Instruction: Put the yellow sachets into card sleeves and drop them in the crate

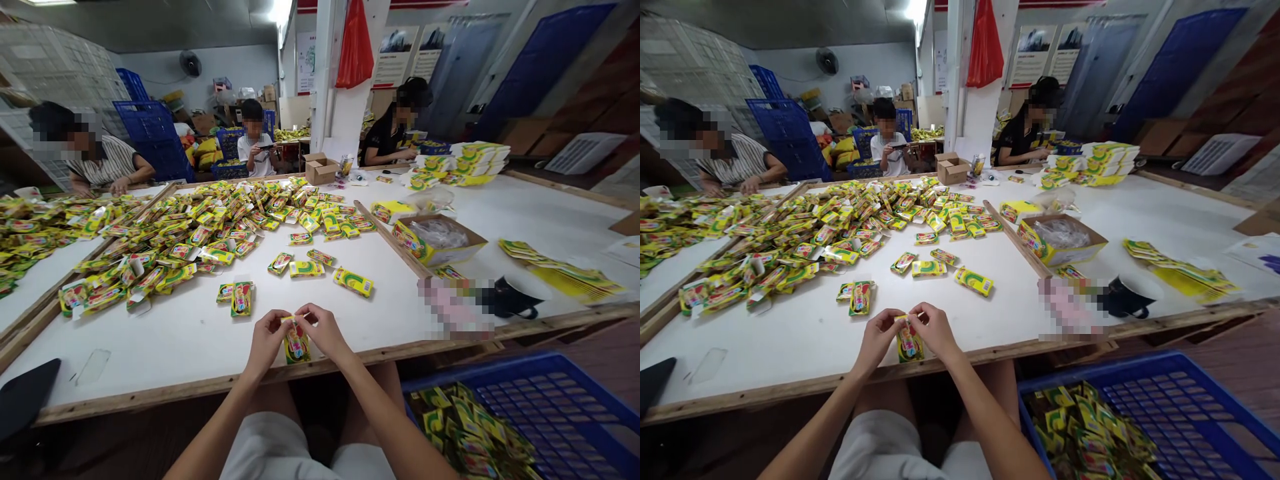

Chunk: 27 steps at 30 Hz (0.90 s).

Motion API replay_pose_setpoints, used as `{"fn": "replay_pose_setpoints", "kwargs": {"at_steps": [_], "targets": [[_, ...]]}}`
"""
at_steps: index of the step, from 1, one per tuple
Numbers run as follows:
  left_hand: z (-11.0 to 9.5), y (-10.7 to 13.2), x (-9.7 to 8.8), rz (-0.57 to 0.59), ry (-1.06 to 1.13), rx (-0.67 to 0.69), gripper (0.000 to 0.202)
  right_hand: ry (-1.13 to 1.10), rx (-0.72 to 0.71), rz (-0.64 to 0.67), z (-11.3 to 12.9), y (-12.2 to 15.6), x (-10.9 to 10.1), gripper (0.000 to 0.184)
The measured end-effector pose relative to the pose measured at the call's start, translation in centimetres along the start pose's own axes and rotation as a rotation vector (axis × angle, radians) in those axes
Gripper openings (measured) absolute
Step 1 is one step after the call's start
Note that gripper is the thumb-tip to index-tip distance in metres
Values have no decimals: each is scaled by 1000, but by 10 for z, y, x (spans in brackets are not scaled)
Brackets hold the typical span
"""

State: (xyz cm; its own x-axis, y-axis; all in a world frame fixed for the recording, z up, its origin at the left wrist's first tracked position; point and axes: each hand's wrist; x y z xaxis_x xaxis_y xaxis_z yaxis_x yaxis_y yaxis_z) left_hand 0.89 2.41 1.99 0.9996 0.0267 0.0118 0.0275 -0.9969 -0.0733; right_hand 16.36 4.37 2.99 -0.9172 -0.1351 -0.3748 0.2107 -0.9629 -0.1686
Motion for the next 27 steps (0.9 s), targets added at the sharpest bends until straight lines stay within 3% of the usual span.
{"fn": "replay_pose_setpoints", "kwargs": {"at_steps": [5, 14, 20, 27], "targets": [[6, -7, -1, -29, 49, -26, 23, 31, 9, 20, -1, -6, -1, 12], [12, 9, -6, 67, 99, -36, 32, -145, 17, 58, -10, 10, -3, 21], [11, 8, -5, 49, 115, -30, 27, -108, 16, 83, -7, 6, -6, 15], [11, 12, -3, 18, 105, -31, 29, -34, 84, -61, -3, 8, -8, 17]]}}
Point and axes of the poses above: each hand's wrist, its own y-axis away from the middle knuckle, its own x-axis out of the palm, z = x × y, and after that the axes turned 3 degrees about y, right-handed
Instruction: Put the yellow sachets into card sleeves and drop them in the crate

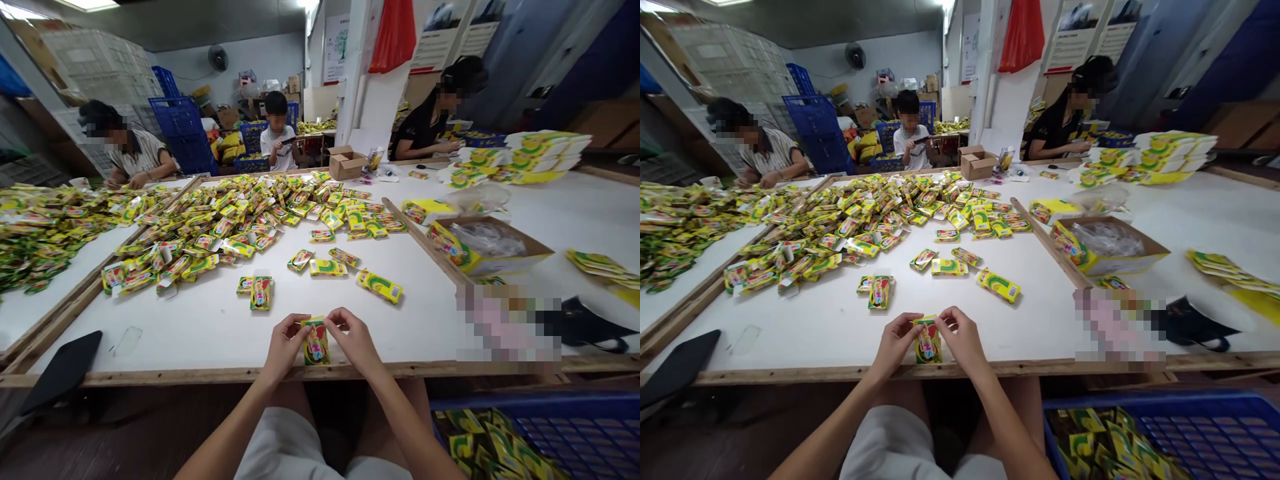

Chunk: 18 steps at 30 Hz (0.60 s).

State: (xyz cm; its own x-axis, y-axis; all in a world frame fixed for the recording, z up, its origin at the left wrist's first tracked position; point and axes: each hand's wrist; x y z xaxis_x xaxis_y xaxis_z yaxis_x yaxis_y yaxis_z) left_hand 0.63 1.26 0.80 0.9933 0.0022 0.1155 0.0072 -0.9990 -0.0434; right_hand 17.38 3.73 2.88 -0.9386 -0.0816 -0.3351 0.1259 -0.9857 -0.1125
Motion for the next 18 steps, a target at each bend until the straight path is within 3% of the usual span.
{"fn": "replay_pose_setpoints", "kwargs": {"at_steps": [4, 10, 18], "targets": [[2, 1, 0, -24, -1, 17, 28, 121, 74, -35, 7, -6, 1, 30], [-1, 3, 1, -16, -24, 25, 27, 157, 186, 9, 12, -16, 0, 26], [-1, 1, 2, 17, -2, 10, 27, 49, 131, 73, 9, -20, -3, 18]]}}
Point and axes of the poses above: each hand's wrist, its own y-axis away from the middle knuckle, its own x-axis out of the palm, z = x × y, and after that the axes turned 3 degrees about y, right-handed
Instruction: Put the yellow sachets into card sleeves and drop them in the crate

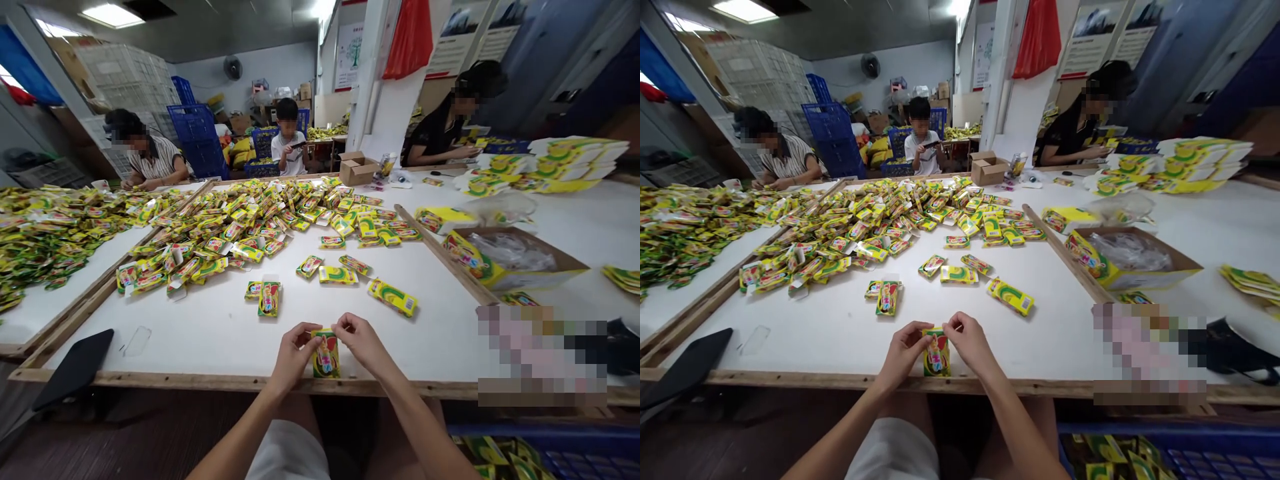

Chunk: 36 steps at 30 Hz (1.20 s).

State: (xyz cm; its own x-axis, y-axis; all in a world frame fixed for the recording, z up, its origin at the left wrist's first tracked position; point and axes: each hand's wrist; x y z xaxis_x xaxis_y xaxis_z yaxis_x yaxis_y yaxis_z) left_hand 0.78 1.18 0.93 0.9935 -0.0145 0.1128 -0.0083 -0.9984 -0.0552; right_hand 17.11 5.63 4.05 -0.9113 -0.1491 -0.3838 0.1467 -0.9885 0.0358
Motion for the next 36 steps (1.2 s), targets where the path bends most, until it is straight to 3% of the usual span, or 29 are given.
{"fn": "replay_pose_setpoints", "kwargs": {"at_steps": [6, 18, 26, 36], "targets": [[-2, 0, 1, -5, 1, 0, 26, -34, -134, 128, 7, 11, -4, 16], [-1, -1, 1, -9, -42, 14, 25, -229, -86, 187, -14, 18, 7, 19], [-2, 3, 0, 26, -82, 25, 26, -218, -63, 176, -22, 33, 15, 41], [-3, 4, 3, 77, -144, -14, 33, -147, -124, 119, -24, 41, 17, 41]]}}
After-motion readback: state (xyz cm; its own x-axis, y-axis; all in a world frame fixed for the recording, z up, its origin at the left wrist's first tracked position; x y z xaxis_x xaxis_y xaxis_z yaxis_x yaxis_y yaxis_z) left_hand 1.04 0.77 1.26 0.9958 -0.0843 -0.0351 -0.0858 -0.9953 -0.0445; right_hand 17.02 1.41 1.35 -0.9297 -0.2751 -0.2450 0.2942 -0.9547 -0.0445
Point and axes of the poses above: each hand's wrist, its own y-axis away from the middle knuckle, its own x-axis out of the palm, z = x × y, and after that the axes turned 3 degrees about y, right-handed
